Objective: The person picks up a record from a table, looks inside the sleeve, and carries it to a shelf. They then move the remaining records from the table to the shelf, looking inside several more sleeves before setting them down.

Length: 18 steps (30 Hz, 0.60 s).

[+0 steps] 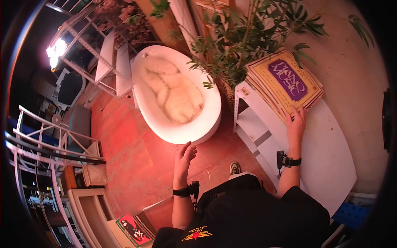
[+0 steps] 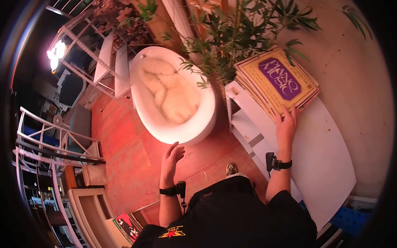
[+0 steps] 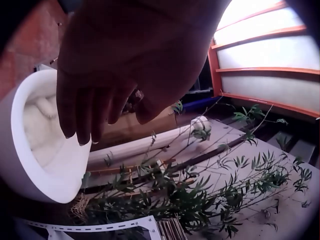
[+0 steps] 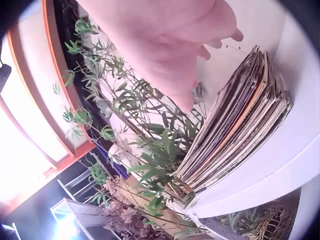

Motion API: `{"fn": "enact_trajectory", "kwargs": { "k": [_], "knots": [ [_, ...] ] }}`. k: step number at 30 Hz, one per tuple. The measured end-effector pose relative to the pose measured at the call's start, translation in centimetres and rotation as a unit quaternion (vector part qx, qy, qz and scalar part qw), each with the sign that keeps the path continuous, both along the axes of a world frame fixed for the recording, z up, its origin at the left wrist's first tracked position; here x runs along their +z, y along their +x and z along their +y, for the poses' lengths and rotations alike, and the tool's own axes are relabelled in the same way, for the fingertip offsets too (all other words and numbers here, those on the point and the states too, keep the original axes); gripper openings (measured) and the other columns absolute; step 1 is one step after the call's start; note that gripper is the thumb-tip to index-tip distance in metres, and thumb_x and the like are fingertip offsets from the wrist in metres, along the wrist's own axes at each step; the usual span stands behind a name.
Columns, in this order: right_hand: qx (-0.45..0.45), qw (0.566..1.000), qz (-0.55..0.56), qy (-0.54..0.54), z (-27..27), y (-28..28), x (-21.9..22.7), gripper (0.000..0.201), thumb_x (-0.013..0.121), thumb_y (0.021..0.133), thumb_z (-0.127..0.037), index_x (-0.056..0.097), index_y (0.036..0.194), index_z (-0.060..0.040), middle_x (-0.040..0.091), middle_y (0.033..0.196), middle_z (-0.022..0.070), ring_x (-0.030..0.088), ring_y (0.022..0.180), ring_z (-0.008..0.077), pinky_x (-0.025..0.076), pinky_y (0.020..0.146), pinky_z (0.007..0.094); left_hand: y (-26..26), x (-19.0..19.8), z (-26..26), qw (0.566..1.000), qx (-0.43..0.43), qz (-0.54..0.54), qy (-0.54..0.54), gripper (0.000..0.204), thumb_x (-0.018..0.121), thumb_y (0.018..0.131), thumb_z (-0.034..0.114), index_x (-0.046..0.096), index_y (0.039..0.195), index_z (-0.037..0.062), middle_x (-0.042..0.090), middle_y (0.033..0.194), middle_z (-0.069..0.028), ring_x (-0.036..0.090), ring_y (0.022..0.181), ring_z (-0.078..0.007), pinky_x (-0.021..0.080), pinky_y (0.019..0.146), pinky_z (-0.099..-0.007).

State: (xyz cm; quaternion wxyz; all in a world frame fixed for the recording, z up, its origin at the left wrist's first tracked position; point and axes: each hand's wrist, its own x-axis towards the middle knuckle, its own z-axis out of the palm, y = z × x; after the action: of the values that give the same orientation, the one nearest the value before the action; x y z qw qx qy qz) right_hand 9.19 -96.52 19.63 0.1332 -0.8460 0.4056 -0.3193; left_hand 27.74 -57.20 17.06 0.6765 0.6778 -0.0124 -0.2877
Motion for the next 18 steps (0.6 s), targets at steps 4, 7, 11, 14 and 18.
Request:
{"fn": "enact_trajectory", "kwargs": {
  "k": [4,7,11,14,18],
  "knots": [
    [0.014,0.999,-0.004,0.037,0.6,0.0,1.5,0.052,0.073,0.077,-0.022,0.057,0.124,-0.0064,0.038,0.139,0.0266,0.03,0.13,0.0512,0.03,0.107,0.0502,0.1,0.9,-5.6,0.998,-0.063,-0.007,-0.008,0.044,0.049,0.096,0.022,0.045,0.132,-0.0025,0.061,0.115,-0.0171,0.061,0.102,-0.0225,0.049,0.088,-0.0324],
    [0.031,0.998,0.039,0.041,1.2,-0.2,2.3,0.058,0.077,0.073,-0.021,0.056,0.125,-0.0065,0.037,0.141,0.026,0.027,0.13,0.0536,0.03,0.107,0.0513,-0.1,1.3,-9.3,0.995,-0.102,-0.008,-0.008,0.041,0.05,0.096,0.02,0.047,0.13,-0.0025,0.062,0.113,-0.0159,0.061,0.101,-0.0218,0.049,0.086,-0.0312],
    [0.033,0.997,0.027,0.072,0.6,-0.8,1.9,0.056,0.076,0.073,-0.016,0.057,0.125,-0.006,0.037,0.142,0.0254,0.029,0.131,0.0494,0.032,0.106,0.0481,-0.1,1.3,-12.4,0.988,-0.155,-0.021,-0.013,0.041,0.052,0.095,0.02,0.05,0.128,-0.0028,0.063,0.11,-0.0136,0.061,0.098,-0.0202,0.047,0.085,-0.0303],
    [0.039,0.994,0.003,0.103,0.2,-1.3,1.8,0.054,0.075,0.074,-0.015,0.057,0.124,-0.0057,0.036,0.142,0.0253,0.031,0.131,0.0463,0.032,0.106,0.0454,0.0,0.6,-13.4,0.984,-0.175,-0.026,-0.02,0.042,0.052,0.094,0.022,0.049,0.128,-0.0031,0.063,0.11,-0.0125,0.06,0.098,-0.0193,0.047,0.085,-0.0307],
    [0.032,0.995,0.003,0.092,0.3,-1.2,2.2,0.053,0.075,0.074,-0.015,0.058,0.124,-0.0052,0.036,0.142,0.025,0.032,0.131,0.045,0.032,0.106,0.0459,-0.4,1.0,-13.3,0.987,-0.16,-0.021,-0.015,0.043,0.053,0.094,0.022,0.049,0.128,-0.0035,0.063,0.11,-0.0122,0.059,0.099,-0.0189,0.047,0.086,-0.0309]
  ]
}}
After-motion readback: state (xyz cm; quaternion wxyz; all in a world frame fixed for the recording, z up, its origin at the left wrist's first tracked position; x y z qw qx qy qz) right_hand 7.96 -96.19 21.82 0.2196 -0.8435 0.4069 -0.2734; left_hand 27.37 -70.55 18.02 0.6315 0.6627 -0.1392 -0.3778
